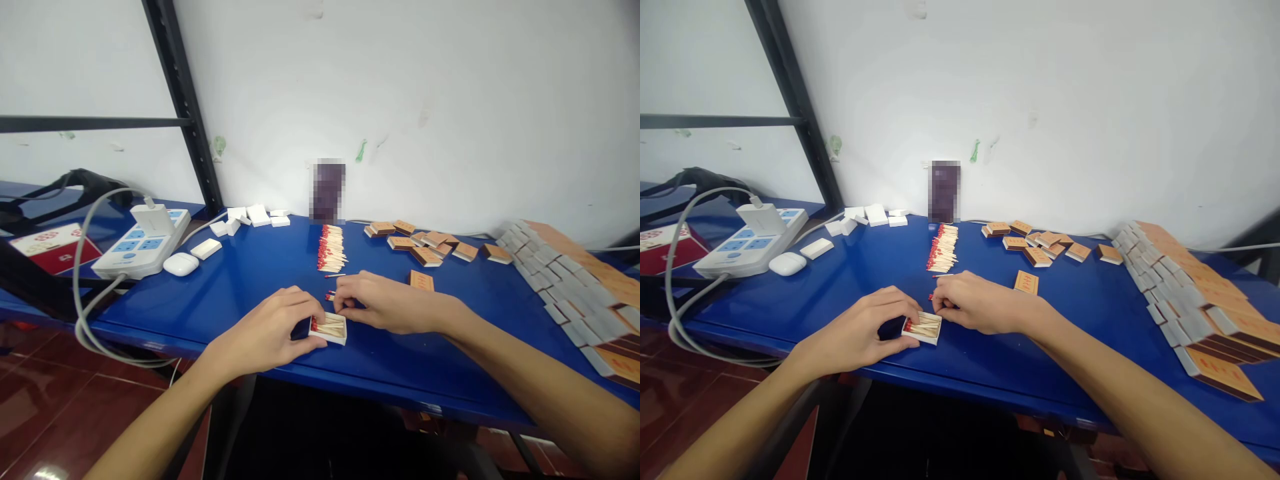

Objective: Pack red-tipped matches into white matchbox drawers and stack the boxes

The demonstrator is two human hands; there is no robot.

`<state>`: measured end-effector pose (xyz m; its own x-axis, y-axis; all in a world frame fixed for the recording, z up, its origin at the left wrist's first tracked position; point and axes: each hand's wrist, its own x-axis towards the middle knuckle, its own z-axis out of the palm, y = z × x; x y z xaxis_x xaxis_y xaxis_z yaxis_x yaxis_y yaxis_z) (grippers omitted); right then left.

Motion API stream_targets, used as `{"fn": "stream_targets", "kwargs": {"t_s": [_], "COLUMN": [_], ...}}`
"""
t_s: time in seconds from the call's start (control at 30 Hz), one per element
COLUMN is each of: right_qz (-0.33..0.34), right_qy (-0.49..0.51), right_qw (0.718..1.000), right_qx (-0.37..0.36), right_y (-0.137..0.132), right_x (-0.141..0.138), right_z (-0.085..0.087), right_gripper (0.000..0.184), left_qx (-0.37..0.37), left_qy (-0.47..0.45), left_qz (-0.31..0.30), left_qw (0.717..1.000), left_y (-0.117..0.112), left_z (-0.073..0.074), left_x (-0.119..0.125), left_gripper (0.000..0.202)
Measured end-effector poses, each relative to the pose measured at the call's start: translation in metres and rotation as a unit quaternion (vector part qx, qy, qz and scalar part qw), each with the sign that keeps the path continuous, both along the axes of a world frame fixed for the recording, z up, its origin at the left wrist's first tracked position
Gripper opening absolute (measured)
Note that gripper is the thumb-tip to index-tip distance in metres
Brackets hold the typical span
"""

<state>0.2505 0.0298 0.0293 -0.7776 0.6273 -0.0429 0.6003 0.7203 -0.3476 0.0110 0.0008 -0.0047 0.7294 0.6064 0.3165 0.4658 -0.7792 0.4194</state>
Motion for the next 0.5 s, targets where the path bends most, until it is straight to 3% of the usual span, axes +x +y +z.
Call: {"fn": "stream_targets", "kwargs": {"t_s": [0.17, 0.23, 0.33, 0.5], "right_qz": [-0.095, -0.120, -0.139, -0.188], "right_qy": [0.054, 0.102, 0.145, 0.181], "right_qw": [0.994, 0.987, 0.980, 0.963], "right_qx": [0.019, 0.010, 0.006, -0.065], "right_y": [0.003, 0.007, 0.010, 0.008], "right_x": [0.017, 0.020, 0.017, 0.013], "right_z": [0.011, 0.011, 0.008, 0.005], "right_gripper": [0.015, 0.012, 0.022, 0.028], "left_qx": [-0.006, -0.001, 0.008, 0.009], "left_qy": [0.003, 0.009, 0.014, 0.014], "left_qz": [0.005, 0.000, 0.003, 0.007], "left_qw": [1.000, 1.000, 1.000, 1.000], "left_y": [-0.001, -0.002, -0.003, -0.002], "left_z": [0.000, 0.001, 0.002, 0.001], "left_x": [-0.001, -0.001, 0.000, 0.000], "left_gripper": [0.027, 0.021, 0.006, 0.003]}}
